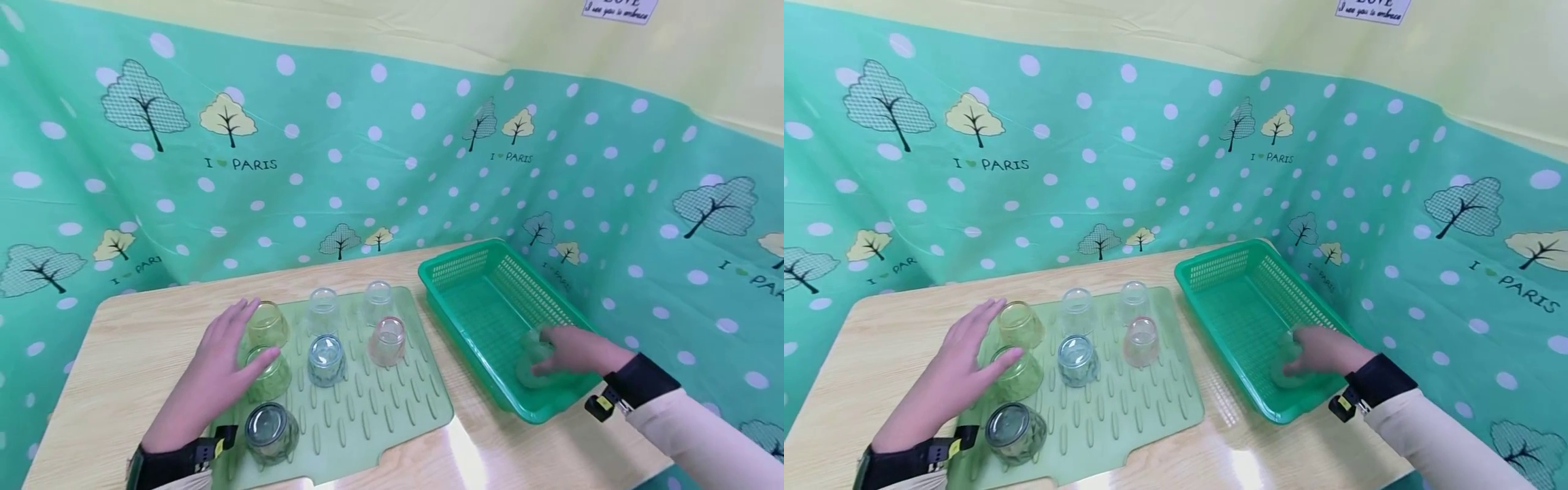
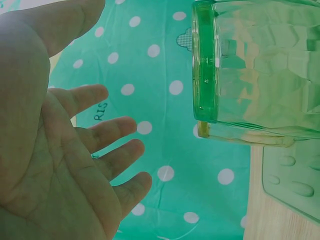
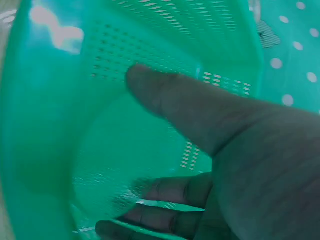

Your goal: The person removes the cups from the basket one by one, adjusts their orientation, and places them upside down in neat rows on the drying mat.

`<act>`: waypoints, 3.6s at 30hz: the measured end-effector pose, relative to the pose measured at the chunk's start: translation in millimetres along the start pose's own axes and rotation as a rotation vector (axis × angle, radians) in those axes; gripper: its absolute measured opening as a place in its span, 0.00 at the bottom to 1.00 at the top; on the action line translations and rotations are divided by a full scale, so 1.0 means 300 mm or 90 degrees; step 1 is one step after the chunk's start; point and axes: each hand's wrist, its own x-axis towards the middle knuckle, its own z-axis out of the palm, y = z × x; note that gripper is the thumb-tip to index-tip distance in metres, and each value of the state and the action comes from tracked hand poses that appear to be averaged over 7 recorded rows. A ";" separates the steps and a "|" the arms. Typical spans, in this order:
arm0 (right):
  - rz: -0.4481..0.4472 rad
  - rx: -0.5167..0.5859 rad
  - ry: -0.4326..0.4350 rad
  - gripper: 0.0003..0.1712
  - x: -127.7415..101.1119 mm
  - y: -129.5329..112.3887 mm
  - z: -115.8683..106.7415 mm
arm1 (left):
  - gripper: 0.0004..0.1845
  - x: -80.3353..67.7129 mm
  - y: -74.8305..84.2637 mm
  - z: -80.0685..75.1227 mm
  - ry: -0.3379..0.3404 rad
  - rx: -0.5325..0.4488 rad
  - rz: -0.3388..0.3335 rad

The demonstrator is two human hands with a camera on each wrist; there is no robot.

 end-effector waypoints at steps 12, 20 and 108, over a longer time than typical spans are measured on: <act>-0.059 -0.044 0.026 0.38 0.028 -0.030 0.017 | 0.48 -0.022 -0.005 -0.019 0.012 0.007 -0.016; -0.064 -0.040 0.013 0.37 0.028 -0.016 0.018 | 0.49 -0.017 -0.008 -0.007 -0.005 0.004 -0.019; -0.385 0.246 0.530 0.47 0.242 -0.581 0.237 | 0.30 -0.072 0.330 0.167 -0.251 0.145 0.100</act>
